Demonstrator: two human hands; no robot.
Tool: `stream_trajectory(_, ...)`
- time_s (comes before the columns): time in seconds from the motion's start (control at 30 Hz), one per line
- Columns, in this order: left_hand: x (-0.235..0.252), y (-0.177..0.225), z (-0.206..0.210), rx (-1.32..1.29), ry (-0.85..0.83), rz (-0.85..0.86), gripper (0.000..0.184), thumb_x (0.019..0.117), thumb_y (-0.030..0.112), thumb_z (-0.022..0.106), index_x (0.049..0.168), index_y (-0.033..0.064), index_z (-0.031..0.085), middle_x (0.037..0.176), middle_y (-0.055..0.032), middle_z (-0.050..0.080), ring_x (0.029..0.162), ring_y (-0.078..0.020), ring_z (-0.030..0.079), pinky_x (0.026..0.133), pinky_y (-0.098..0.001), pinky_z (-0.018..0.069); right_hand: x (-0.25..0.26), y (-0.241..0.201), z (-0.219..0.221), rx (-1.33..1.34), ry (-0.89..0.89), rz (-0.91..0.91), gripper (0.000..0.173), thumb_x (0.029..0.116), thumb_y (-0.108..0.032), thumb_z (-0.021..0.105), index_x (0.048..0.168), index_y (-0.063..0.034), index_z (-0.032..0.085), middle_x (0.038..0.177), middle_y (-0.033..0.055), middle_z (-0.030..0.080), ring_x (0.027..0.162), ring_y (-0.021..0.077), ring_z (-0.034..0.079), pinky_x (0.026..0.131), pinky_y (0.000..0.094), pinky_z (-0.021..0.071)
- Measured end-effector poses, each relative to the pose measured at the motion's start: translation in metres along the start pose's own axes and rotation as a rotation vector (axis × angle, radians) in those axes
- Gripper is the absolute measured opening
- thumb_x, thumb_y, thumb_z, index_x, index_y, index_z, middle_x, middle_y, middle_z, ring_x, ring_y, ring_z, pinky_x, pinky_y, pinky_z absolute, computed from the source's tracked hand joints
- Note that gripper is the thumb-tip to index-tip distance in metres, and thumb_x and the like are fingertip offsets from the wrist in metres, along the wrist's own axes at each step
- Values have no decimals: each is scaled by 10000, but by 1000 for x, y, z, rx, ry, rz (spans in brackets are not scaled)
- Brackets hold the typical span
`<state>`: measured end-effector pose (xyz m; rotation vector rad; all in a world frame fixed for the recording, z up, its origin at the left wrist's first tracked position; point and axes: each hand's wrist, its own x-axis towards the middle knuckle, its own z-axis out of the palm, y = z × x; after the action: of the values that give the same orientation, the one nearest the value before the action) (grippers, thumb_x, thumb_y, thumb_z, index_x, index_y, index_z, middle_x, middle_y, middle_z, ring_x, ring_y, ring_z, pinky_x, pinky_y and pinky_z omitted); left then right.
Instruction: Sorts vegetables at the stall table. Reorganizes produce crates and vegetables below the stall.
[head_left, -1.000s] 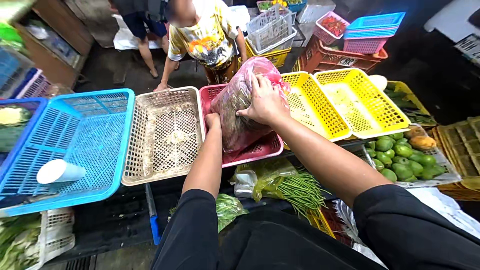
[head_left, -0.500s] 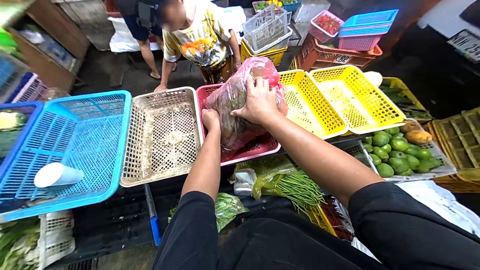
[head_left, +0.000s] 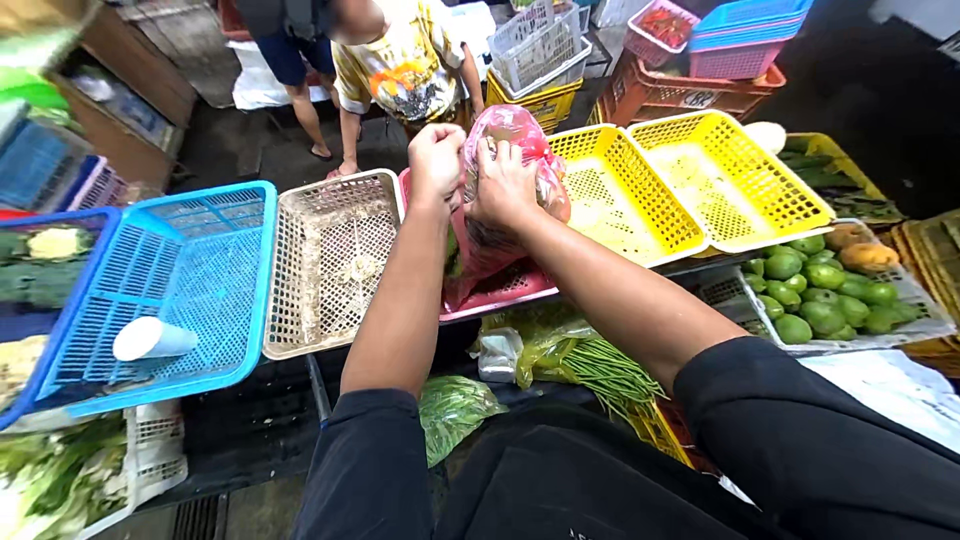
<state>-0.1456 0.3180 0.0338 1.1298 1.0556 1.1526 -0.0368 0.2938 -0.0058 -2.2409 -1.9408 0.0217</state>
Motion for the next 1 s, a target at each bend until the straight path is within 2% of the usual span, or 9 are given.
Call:
stream_trajectory(0.13, -25, 71, 31, -83, -188, 190, 87, 1040, 78, 550, 1114, 41, 577, 733, -6, 483, 481, -71, 376, 421, -203, 346, -2, 3, -6, 0, -35, -32, 1116, 680, -508, 839, 1569, -47, 348, 1465, 293, 446, 1351, 479, 448, 908, 709, 444)
stream_trajectory(0.27, -36, 131, 44, 4, -180, 604, 324, 887, -88, 607, 632, 78, 496, 532, -4, 451, 461, -90, 416, 458, -239, 371, -4, 17, -9, 105, -66, -46, 1216, 666, -597, 866, 1616, -111, 283, 1515, 242, 436, 1380, 452, 438, 986, 707, 421)
stream_trajectory(0.33, -38, 133, 24, 311, -175, 717, 200, 892, 26, 672, 711, 84, 611, 629, 2, 560, 579, -84, 552, 567, -270, 484, -13, 28, -14, 168, -28, -60, 1154, 695, -589, 862, 1609, -150, 310, 1569, 196, 402, 1431, 421, 398, 1046, 693, 397)
stream_trajectory(0.4, -37, 105, -9, 611, -229, 626, 189, 999, 267, 631, 966, 89, 686, 842, -8, 651, 745, -98, 626, 693, -316, 546, -30, 41, -21, 225, 95, -97, 969, 752, -543, 820, 1549, -157, 426, 1572, 152, 420, 1447, 385, 393, 1096, 639, 387)
stream_trajectory(0.5, -62, 17, -60, 771, -115, 237, 434, 1009, 475, 596, 1050, 55, 700, 927, -103, 683, 840, -234, 658, 788, -505, 549, -63, 51, -29, 398, 196, -173, 535, 861, -431, 747, 1285, -117, 659, 1270, 129, 634, 1208, 335, 590, 983, 576, 495)
stream_trajectory(0.6, -107, -76, -75, 639, -43, 11, 427, 1030, 482, 575, 1119, 79, 686, 1001, -116, 705, 883, -239, 683, 803, -499, 569, -83, 41, -26, 506, -149, -111, 426, 937, -561, 644, 938, -149, 752, 857, 60, 724, 855, 262, 704, 780, 587, 557)
stream_trajectory(0.7, -125, -135, -63, 562, -144, -20, 233, 1017, 181, 594, 1170, 33, 690, 1085, -114, 729, 1011, -207, 710, 938, -480, 581, -86, 19, 13, 393, -402, -62, 632, 902, -727, 587, 938, -116, 743, 869, 132, 709, 883, 344, 695, 770, 634, 543)
stream_trajectory(0.83, -133, -153, -60, 624, -248, 36, 248, 972, 95, 557, 1139, 25, 726, 1154, -99, 728, 1113, -177, 682, 1015, -442, 543, -88, -4, 45, 361, -386, -20, 410, 1009, -431, 587, 936, -59, 743, 1023, 174, 720, 1032, 374, 681, 874, 634, 530)
stream_trajectory(1.0, -129, -153, -80, 929, -200, 70, 260, 1001, 198, 592, 1201, 101, 725, 1279, -68, 694, 1233, -226, 631, 1072, -500, 494, -93, 11, 75, 1273, -247, 274, 213, 1060, -190, 550, 1012, -35, 688, 922, 110, 701, 842, 211, 670, 766, 451, 557)
